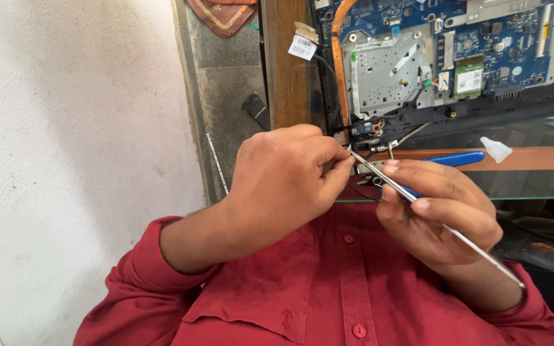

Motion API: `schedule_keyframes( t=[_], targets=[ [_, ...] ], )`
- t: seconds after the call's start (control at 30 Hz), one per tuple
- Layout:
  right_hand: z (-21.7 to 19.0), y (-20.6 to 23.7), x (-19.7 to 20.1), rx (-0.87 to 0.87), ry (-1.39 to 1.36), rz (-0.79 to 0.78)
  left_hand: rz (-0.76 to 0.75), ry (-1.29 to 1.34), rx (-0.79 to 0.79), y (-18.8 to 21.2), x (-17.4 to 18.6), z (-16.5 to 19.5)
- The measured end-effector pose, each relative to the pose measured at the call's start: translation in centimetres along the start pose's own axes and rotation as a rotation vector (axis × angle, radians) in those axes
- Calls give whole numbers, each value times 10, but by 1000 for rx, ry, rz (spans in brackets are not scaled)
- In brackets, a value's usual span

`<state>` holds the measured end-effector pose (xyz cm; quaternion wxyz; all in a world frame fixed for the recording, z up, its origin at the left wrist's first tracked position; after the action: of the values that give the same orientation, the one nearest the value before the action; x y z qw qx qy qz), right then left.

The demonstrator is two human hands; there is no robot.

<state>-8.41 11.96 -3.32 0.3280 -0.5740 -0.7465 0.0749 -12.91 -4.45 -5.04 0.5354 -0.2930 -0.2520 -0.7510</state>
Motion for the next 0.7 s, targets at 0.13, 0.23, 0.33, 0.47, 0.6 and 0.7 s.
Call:
schedule_keyframes(
  t=[0.13, 0.23, 0.33, 0.47, 0.6, 0.7],
  targets=[
    [-1, 0, -1, -18, 32, -30, 2, -24, 26, 1, -1, -1],
    [-2, -3, -1, -18, 38, -37, 35, -12, 13, 4, 1, 1],
    [-4, -5, -1, -7, 40, -40, 77, 33, 6, 8, 4, 1],
    [-3, -5, -2, -14, 42, -49, 118, 82, 37, 11, 5, -5],
    [-4, -2, -2, -3, 56, -33, 145, 89, 57, 13, 2, -9],
    [-2, 0, -2, -27, 61, -22, 167, 106, 69, 14, 1, -12]
  ],
)
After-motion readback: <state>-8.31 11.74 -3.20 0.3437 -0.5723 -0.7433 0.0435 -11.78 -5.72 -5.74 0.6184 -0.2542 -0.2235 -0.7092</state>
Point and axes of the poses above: each hand's wrist, its own y-axis away from the middle knuckle, its own x-axis out of the back of the hand, z = x × y, the point moved 9 cm from there along -y, towards the middle knuckle, and after that the axes turned 6 degrees about -y, right-handed, at the moved point
